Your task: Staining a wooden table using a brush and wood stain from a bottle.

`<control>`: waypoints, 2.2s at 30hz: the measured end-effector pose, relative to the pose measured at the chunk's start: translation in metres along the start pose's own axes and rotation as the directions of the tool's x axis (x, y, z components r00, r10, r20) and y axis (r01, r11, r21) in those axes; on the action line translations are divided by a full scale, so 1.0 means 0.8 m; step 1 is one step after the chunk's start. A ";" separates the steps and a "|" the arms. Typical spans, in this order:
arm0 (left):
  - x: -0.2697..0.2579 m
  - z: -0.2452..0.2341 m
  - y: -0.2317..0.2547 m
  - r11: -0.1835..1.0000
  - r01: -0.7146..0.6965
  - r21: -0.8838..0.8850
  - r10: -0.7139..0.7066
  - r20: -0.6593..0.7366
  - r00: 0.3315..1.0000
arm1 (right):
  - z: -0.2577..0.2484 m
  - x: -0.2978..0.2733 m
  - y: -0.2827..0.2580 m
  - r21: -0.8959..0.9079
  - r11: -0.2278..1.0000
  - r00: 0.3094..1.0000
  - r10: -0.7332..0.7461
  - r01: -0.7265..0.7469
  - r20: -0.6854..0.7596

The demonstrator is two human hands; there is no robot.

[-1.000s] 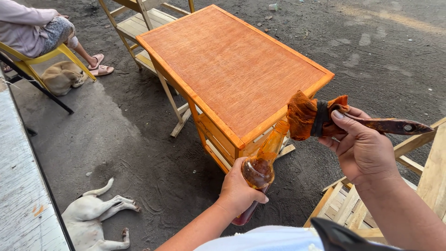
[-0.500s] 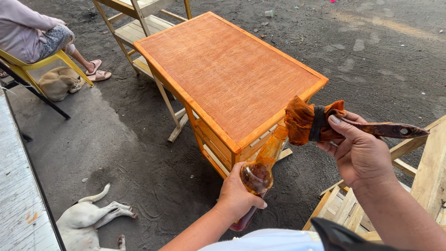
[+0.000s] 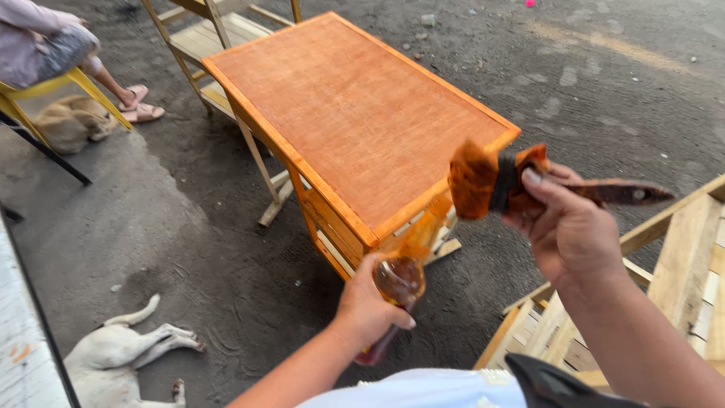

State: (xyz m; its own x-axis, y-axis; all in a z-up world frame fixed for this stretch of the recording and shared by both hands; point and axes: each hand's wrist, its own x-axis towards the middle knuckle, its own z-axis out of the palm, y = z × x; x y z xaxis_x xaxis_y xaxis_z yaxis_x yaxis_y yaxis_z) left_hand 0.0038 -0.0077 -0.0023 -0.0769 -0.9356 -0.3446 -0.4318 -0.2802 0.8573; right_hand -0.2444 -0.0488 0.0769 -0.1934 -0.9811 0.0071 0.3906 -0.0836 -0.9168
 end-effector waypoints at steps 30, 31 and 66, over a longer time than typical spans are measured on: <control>0.076 -0.035 0.024 0.720 -0.088 0.688 0.181 -0.064 0.981 | -0.014 0.027 0.025 -0.394 0.911 0.993 -0.112 0.119 0.040; 0.078 -0.036 0.020 0.718 -0.087 0.690 0.178 -0.062 0.982 | -0.016 0.027 0.026 -0.392 0.913 0.993 -0.109 0.115 0.038; 0.046 -0.046 0.063 0.334 -0.085 0.939 -0.021 0.098 0.995 | -0.059 -0.006 0.093 -0.224 0.954 0.971 0.163 -0.200 -0.175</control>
State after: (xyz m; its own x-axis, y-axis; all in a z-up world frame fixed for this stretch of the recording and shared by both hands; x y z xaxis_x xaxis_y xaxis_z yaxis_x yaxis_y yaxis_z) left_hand 0.0122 -0.0642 0.0423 -0.1552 -0.9042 -0.3980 -0.9814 0.1873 -0.0430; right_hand -0.2572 -0.0418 -0.0104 -0.2821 -0.9356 -0.2125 0.2093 0.1561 -0.9653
